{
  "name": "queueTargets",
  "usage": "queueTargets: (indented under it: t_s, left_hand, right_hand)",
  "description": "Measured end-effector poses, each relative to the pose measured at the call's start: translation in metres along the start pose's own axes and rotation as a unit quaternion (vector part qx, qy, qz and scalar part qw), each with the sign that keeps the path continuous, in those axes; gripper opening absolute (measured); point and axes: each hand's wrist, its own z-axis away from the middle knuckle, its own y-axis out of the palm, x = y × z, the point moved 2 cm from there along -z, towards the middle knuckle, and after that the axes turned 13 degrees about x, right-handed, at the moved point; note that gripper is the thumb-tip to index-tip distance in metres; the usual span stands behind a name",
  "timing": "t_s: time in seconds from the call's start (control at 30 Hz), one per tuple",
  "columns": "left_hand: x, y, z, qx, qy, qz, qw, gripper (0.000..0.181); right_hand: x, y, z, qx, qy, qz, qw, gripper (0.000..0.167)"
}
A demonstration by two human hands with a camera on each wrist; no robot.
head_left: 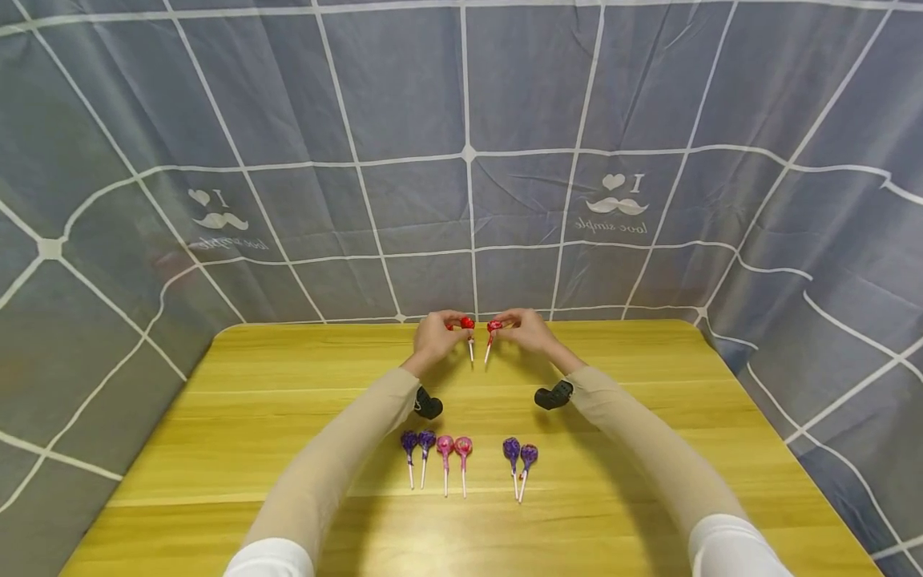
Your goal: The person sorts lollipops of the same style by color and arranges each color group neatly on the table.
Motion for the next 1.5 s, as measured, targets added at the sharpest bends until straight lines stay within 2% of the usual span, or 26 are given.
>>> queueTargets:
  t_s: [0.17, 0.37, 0.53, 0.87, 1.13, 1.37, 1.5]
  left_hand:
    - [-0.001, 0.005, -0.010, -0.010, 0.006, 0.008, 0.9999, 0.033]
    - [0.002, 0.016, -0.017, -0.025, -0.021, 0.011, 0.9994, 0.030]
    - [0.003, 0.026, -0.022, -0.025, -0.035, 0.022, 0.9988, 0.031]
    - [0.002, 0.040, -0.031, -0.032, -0.046, -0.017, 0.9983, 0.032]
    - [0.003, 0.045, -0.031, -0.047, -0.046, -0.064, 0.9958, 0.030]
    - [0.003, 0.046, -0.032, -0.066, -0.050, -0.071, 0.9940, 0.027]
    - [0.003, 0.047, -0.032, -0.069, -0.052, -0.064, 0.9943, 0.026]
  right_hand:
    - [-0.004, -0.003, -0.009, -0.007, 0.003, -0.014, 0.9999, 0.030]
    - [-0.011, -0.001, -0.016, -0.001, 0.015, -0.010, 0.9998, 0.031]
    - [-0.017, 0.002, -0.021, -0.004, 0.025, -0.004, 0.9997, 0.030]
    - [-0.019, 0.005, -0.024, -0.006, 0.025, -0.008, 0.9996, 0.029]
    - [-0.021, 0.009, -0.029, -0.007, 0.038, 0.000, 0.9993, 0.029]
    - [-0.020, 0.012, -0.026, -0.018, 0.065, 0.017, 0.9976, 0.027]
    - [-0.022, 0.014, -0.026, -0.024, 0.063, 0.014, 0.9976, 0.026]
